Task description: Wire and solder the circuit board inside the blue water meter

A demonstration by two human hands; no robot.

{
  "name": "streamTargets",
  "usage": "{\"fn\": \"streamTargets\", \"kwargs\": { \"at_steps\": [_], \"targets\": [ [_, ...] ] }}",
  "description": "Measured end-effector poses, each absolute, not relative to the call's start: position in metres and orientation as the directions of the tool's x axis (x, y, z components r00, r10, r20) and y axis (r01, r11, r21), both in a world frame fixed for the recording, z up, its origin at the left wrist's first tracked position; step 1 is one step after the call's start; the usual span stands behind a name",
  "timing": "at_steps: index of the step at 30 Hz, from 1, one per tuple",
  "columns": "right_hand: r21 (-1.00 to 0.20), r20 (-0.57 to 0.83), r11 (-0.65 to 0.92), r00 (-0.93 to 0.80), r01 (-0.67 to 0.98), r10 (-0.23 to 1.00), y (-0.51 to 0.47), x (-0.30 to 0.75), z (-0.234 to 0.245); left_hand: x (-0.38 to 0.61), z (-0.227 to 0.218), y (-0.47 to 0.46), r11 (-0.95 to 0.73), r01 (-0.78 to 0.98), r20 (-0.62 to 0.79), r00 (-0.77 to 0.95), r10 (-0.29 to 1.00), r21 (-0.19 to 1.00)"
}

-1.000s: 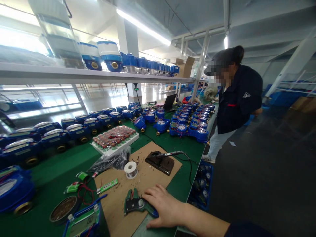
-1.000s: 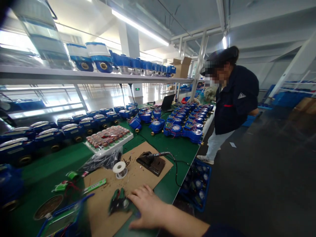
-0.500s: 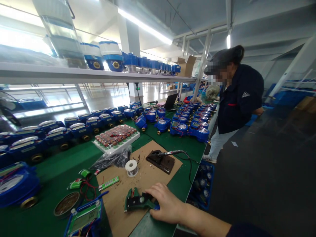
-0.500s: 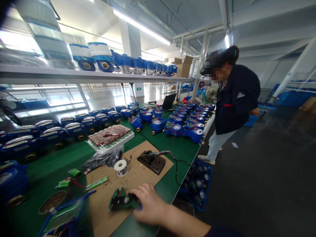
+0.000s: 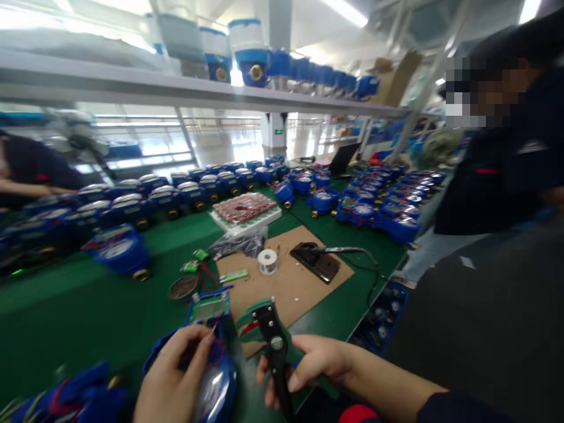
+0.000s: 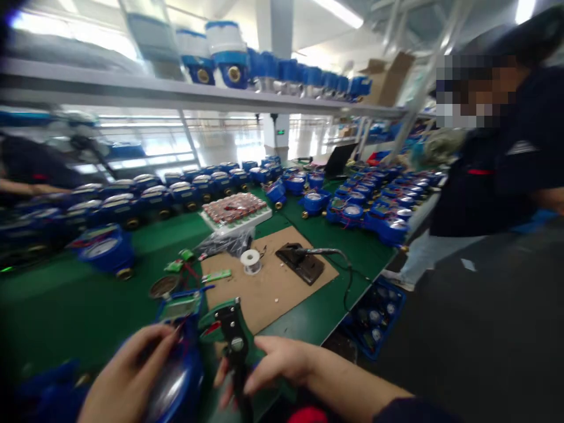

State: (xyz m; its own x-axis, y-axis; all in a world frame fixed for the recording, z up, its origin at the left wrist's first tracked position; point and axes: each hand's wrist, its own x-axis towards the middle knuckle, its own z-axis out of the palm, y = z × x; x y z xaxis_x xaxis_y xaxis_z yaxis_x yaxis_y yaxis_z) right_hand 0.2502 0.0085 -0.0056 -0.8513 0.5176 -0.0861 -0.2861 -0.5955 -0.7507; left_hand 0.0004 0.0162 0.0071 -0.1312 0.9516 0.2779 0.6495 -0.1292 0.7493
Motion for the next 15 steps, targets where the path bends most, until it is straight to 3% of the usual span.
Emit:
{"fn": "streamTargets", "kwargs": {
  "at_steps": [3, 6, 15],
  "targets": [
    [-0.715, -0.043, -0.600, -0.834, -0.359, 0.550, 0.005, 0.242, 0.005, 0.011, 0.030, 0.008, -0.116, 0.616, 0.207, -0.078, 0.975, 0.779],
    [-0.701, -0.133, -0.624, -0.797, -0.345, 0.590, 0.015, 0.236, 0.014, 0.015, 0.036, 0.008, -0.109, 0.586, 0.203, -0.098, 0.974, 0.803],
    [-0.671, -0.253, -0.712, -0.840, -0.205, 0.480, 0.029, 0.219, 0.018, 0.015, 0.038, 0.003, -0.116, 0.544, 0.211, -0.117, 0.970, 0.831]
  ]
}}
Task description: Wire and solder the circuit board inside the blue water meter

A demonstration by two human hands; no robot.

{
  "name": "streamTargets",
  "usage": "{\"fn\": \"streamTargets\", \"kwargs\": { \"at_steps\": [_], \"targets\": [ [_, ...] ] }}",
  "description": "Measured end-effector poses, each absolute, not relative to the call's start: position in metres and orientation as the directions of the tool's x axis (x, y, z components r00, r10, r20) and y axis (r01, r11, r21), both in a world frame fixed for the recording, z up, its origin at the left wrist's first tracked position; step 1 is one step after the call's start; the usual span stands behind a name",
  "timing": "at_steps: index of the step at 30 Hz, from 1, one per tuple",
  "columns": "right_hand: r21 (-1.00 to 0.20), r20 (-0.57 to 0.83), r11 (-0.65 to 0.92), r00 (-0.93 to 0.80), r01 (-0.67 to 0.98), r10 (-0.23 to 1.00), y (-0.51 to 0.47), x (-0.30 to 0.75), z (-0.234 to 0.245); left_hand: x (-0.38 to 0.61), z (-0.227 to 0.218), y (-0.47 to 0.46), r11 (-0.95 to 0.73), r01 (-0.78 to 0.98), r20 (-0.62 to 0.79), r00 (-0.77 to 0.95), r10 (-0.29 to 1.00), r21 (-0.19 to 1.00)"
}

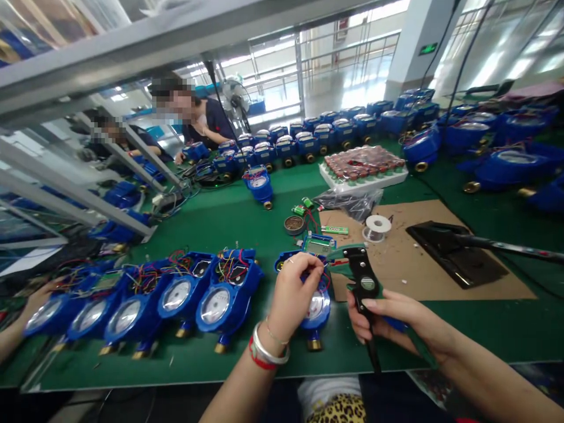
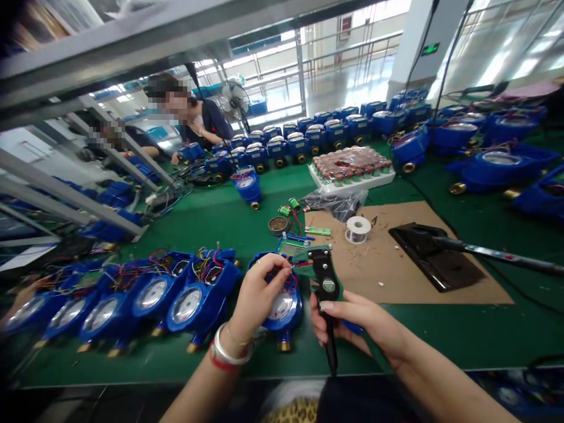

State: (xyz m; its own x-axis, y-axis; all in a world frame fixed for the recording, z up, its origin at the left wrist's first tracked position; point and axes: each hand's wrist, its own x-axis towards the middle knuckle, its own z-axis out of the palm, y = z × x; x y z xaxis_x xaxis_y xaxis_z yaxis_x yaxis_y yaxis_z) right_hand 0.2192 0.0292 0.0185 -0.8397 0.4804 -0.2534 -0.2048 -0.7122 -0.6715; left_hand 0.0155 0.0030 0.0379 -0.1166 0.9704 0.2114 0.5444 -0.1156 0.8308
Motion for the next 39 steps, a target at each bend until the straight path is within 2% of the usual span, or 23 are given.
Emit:
{"fn": "streamTargets", "kwargs": {
  "at_steps": [8, 17, 32, 36, 39],
  "targets": [
    [-0.661, -0.278, -0.737, -0.865, -0.143, 0.418, 0.036, 0.221, 0.016, 0.014, 0.039, 0.005, -0.124, 0.545, 0.212, -0.101, 0.972, 0.829],
    [-0.672, -0.292, -0.731, -0.866, -0.116, 0.406, 0.036, 0.219, 0.015, 0.015, 0.039, 0.005, -0.108, 0.553, 0.196, -0.103, 0.975, 0.826],
    [-0.620, -0.269, -0.745, -0.825, -0.246, 0.497, 0.024, 0.207, 0.009, 0.015, 0.037, 0.006, -0.080, 0.569, 0.175, -0.115, 0.978, 0.819],
    [-0.701, -0.248, -0.668, -0.793, -0.249, 0.557, 0.020, 0.208, 0.009, 0.015, 0.037, 0.005, -0.069, 0.564, 0.164, -0.119, 0.979, 0.823],
    [-0.851, -0.252, -0.497, -0.699, -0.169, 0.669, 0.023, 0.221, 0.012, 0.015, 0.037, 0.004, -0.060, 0.554, 0.157, -0.129, 0.979, 0.830]
  ]
}}
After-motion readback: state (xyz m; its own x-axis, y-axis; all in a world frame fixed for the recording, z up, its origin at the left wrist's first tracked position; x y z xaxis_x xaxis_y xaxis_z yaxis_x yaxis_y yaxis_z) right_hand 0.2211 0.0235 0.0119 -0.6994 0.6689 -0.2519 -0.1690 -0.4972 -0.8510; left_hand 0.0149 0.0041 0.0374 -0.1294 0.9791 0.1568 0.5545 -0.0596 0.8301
